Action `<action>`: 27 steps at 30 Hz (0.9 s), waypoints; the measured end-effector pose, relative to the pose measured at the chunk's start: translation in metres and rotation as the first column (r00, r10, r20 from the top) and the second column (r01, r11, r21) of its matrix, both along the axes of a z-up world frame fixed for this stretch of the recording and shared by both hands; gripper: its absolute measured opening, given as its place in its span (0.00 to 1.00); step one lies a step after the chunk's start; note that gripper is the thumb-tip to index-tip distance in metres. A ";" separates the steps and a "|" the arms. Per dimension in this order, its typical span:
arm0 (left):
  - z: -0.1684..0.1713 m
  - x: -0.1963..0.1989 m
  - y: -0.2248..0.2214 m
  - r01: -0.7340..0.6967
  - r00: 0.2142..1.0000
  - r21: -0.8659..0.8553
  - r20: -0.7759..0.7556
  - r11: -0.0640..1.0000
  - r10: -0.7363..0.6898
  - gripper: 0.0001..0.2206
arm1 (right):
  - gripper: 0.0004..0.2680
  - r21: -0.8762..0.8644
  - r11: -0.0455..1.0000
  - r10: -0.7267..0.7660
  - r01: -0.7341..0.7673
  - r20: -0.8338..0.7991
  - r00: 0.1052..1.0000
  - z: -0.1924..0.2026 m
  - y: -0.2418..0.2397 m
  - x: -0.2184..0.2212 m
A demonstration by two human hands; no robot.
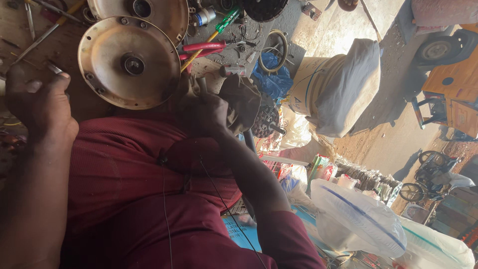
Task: The person cleans a fan housing with a cloth, then uses a screwdriver to adjust wires on a fan stator. They place a bearing into the housing and use a hammer to tap it into place.
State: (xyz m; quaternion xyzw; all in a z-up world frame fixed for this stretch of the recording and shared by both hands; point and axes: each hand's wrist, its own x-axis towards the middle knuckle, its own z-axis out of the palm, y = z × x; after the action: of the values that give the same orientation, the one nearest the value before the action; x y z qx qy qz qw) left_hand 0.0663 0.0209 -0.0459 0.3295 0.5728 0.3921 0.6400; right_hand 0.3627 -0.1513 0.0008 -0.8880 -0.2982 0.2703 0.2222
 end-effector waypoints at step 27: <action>-0.032 0.229 -0.141 0.834 0.530 0.292 -0.661 0.468 -0.532 0.06 | 0.05 -0.022 0.921 0.381 -0.389 -0.161 0.911 0.138 -0.042 0.001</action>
State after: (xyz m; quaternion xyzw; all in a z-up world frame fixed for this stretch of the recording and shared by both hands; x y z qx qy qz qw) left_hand 0.2949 -0.1200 -0.0780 0.8007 0.3723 0.1472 0.4456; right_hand 0.3640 -0.1929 0.1388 -0.7941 -0.4420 0.3840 0.1630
